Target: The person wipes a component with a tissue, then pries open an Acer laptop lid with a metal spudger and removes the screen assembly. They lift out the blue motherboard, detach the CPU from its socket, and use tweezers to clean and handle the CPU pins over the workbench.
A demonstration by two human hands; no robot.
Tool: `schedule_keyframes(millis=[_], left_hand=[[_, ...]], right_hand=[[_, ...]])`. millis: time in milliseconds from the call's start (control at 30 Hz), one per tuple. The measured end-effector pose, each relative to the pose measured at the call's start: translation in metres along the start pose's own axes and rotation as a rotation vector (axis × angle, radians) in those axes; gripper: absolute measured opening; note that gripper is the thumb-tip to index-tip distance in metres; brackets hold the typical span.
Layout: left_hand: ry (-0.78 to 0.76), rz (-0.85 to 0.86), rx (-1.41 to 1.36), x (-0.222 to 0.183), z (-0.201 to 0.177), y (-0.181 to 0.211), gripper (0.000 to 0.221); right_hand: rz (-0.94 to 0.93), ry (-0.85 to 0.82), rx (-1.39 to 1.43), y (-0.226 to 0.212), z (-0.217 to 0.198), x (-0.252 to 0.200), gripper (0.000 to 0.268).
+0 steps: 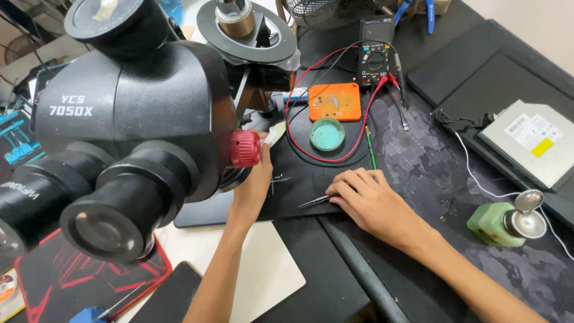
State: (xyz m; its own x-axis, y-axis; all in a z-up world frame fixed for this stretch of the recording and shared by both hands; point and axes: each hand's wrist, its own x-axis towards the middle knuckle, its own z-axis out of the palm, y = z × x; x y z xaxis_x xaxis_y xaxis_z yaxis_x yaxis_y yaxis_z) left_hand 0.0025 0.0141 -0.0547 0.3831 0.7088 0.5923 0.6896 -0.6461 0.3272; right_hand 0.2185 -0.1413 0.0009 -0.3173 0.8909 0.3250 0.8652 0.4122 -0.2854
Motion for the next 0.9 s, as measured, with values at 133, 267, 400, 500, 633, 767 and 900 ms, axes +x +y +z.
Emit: schedule_keyframes(millis=[133, 267, 400, 500, 633, 767, 900], left_hand=[[0.134, -0.085, -0.277, 0.020, -0.020, 0.031, 0.011], [-0.065, -0.295, -0.664, 0.025, -0.020, 0.048, 0.012], [-0.311, -0.448, -1.310, 0.020, -0.008, 0.061, 0.019], [-0.424, -0.495, -1.458, 0.013, -0.009, 0.070, 0.027], [-0.494, -0.534, -1.517, 0.010, -0.008, 0.067, 0.029], [-0.561, -0.530, -1.693, 0.009, -0.010, 0.055, 0.029], [-0.574, -0.508, -1.688, 0.010, -0.009, 0.056, 0.021]], right_hand=[[0.116, -0.005, 0.086, 0.001, -0.008, -0.003, 0.024], [0.313, 0.082, 0.516, 0.002, -0.026, 0.000, 0.031], [0.437, 0.202, 1.091, 0.014, -0.015, -0.007, 0.026], [0.638, 0.120, 1.219, 0.016, -0.012, -0.010, 0.025], [0.700, 0.095, 1.195, 0.020, -0.008, -0.010, 0.021], [0.709, 0.094, 1.206, 0.019, -0.018, -0.009, 0.022], [0.664, 0.048, 1.304, 0.018, -0.026, -0.009, 0.021]])
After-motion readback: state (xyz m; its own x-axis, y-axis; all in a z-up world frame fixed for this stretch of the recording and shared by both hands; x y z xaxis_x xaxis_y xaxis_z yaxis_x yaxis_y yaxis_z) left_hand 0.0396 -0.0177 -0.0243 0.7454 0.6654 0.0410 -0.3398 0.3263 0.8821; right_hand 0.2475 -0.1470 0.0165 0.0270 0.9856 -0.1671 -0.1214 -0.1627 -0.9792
